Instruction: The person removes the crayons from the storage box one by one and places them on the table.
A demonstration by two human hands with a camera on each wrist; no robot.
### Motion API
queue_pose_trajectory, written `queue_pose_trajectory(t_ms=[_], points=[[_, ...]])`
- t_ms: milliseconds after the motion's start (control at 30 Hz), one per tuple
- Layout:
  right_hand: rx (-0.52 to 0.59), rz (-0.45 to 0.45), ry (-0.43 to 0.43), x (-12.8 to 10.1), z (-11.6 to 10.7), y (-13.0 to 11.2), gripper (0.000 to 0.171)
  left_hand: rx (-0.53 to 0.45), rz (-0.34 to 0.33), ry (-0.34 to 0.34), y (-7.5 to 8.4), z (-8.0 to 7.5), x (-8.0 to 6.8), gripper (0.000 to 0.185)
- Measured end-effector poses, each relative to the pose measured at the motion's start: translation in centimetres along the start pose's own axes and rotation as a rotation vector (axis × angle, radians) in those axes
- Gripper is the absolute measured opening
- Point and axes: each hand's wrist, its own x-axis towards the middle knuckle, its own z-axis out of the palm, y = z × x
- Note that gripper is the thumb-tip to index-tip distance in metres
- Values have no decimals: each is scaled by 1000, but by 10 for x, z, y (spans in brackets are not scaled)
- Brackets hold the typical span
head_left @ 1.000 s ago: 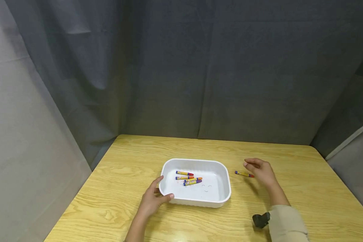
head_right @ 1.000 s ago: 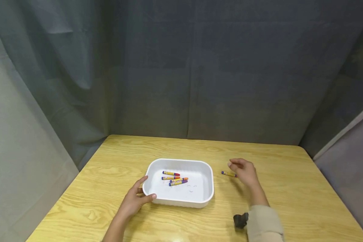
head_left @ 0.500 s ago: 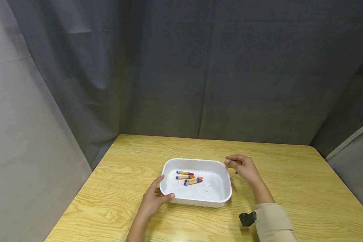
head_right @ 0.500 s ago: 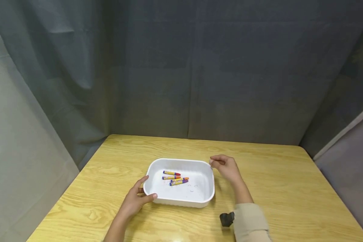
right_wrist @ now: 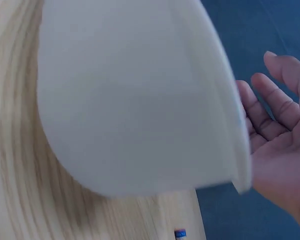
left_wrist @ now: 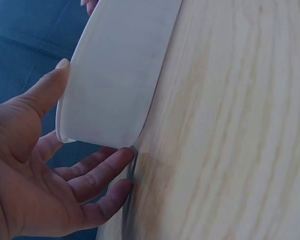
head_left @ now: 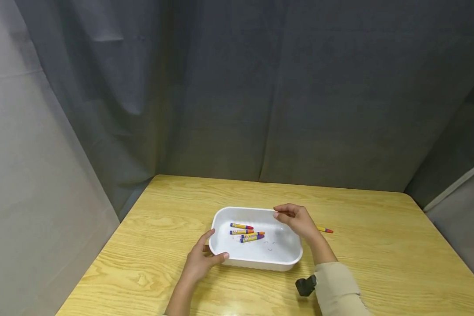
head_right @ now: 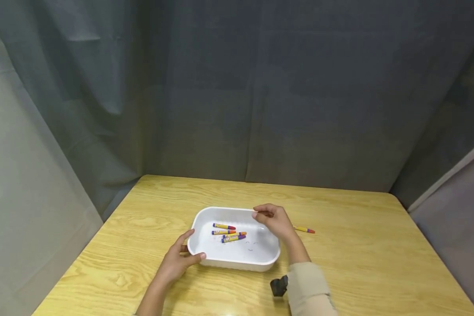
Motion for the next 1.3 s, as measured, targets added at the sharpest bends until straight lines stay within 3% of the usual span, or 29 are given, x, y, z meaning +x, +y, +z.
queue_pose_trajectory(t_ms=[267,367,500,667,900,1133,1300], points=[[70,12,-118,-1,15,-8,30,-8,-6,-2,1,3,0,90],[11,-16,-168,-2,22,-9,26,-10,-6,-3,0,4,1,91],[-112,-56,-224,9,32,7,21,-9,-6,-3,0,3,1,91],[-102,-47,-283,17,40,18,19,1,-1,-2,2,4,0,90],[-91,12,-313,17,40,27,19,4,0,1,0,5,-1,90],[-101,-26,-351,16,41,30,10,-5,-7,1,-1,5,-1,90],[-136,53,-310,19,46,30,10,-10,-1,-1,0,4,0,90]])
